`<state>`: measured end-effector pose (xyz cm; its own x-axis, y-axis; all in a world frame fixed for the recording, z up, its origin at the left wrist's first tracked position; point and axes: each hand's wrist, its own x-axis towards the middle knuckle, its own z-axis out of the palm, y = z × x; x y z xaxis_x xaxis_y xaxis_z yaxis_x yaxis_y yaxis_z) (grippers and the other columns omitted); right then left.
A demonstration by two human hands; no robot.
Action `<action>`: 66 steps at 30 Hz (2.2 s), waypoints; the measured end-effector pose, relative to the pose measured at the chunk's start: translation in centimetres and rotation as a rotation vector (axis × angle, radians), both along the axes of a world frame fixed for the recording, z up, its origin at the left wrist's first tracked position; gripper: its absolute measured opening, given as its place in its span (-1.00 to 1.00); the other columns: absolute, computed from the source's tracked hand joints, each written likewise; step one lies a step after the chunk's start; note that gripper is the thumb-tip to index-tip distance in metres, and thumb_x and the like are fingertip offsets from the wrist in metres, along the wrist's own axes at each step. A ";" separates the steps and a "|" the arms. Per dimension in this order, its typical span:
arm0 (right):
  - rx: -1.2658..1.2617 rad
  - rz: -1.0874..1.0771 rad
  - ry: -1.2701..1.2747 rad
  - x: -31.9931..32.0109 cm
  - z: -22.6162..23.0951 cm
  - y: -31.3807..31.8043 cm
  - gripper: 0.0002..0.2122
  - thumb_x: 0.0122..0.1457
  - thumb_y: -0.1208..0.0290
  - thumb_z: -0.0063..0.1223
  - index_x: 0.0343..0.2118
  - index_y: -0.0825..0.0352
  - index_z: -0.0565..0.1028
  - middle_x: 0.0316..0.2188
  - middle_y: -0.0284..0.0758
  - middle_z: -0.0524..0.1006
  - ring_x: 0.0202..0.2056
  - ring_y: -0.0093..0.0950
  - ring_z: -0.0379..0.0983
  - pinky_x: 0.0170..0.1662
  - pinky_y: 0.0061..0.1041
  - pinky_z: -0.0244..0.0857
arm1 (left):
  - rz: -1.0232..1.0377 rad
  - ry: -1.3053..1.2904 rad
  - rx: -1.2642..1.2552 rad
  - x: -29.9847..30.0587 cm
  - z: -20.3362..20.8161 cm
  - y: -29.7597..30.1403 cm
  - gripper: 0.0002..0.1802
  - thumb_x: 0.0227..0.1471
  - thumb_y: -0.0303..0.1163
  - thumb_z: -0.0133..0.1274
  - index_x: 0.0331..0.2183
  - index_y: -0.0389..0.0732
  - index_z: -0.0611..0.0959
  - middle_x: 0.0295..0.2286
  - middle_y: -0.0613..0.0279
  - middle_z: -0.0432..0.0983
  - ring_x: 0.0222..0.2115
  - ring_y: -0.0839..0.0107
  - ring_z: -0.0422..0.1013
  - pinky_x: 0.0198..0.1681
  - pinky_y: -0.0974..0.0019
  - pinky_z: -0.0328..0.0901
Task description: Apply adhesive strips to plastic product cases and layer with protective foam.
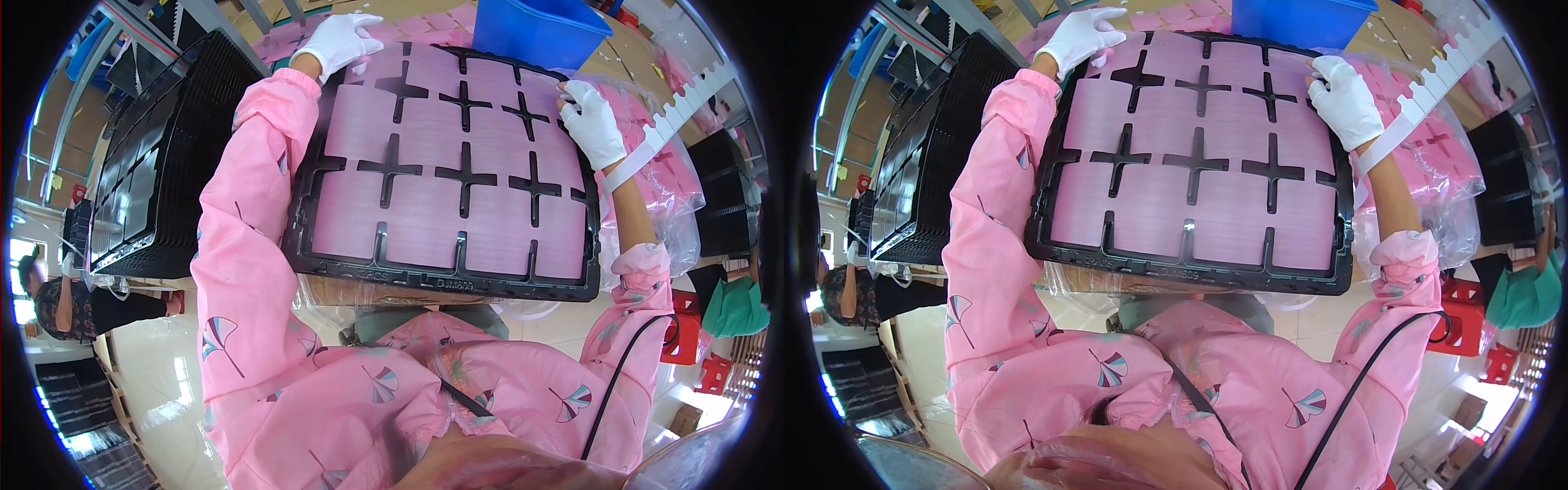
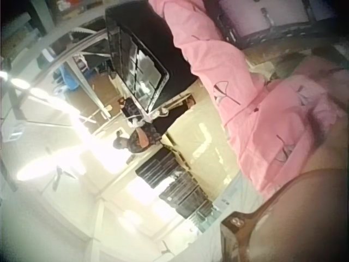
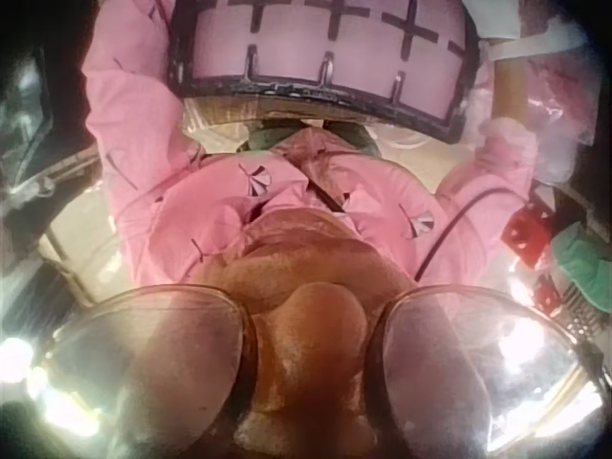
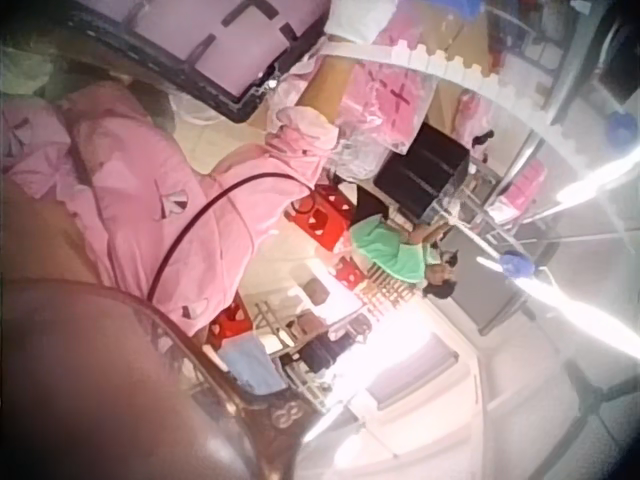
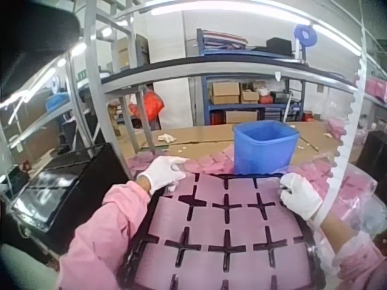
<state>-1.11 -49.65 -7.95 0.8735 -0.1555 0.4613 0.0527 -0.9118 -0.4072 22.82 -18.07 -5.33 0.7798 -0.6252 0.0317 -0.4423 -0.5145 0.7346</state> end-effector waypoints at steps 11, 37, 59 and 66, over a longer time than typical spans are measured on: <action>-0.052 0.036 0.002 -0.4 -0.4 0.4 -0.76 0.04 0.47 -0.03 -0.21 0.44 0.46 -0.28 -0.05 0.48 -0.26 -0.13 0.44 -0.16 -0.36 0.31 | -0.011 -0.306 0.277 0.1 0.4 0.7 -0.39 -0.14 -0.28 0.15 0.02 -0.19 0.45 -0.25 0.08 0.53 -0.27 0.29 0.45 -0.12 0.38 0.29; -0.178 0.431 0.384 14.5 3.3 17.4 -0.65 -0.02 0.30 0.09 -0.18 0.40 0.50 -0.34 -0.11 0.54 -0.30 -0.26 0.46 -0.18 -0.43 0.30 | 0.164 -0.505 0.253 -1.7 -0.6 0.3 -0.44 -0.15 -0.23 0.15 -0.02 0.01 0.49 -0.28 0.13 0.56 -0.28 0.19 0.48 -0.14 0.27 0.33; -0.768 -0.311 0.079 17.0 7.4 -13.0 -0.73 0.07 0.35 -0.17 -0.26 0.34 0.52 -0.29 -0.12 0.52 -0.23 -0.18 0.45 -0.09 -0.33 0.29 | 0.300 -0.710 0.144 -3.5 3.0 1.8 -0.49 -0.01 -0.16 0.02 0.00 -0.06 0.43 -0.12 0.08 0.45 -0.14 0.11 0.39 -0.07 0.14 0.28; -0.322 -0.133 -0.369 13.2 7.0 -9.3 -0.80 0.00 0.41 -0.11 -0.43 0.37 0.54 -0.45 -0.07 0.52 -0.36 -0.14 0.48 -0.21 -0.28 0.35 | -0.140 -0.745 0.093 -6.6 1.2 3.3 -0.58 0.12 -0.17 -0.12 -0.09 -0.26 0.51 -0.07 0.05 0.41 -0.04 0.13 0.31 0.02 0.30 0.20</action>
<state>12.12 -58.95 -0.99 0.6260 -0.0534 0.7780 0.0152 -0.9966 -0.0806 16.22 -14.79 -4.10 0.4860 -0.7425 0.4610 -0.8699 -0.4619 0.1731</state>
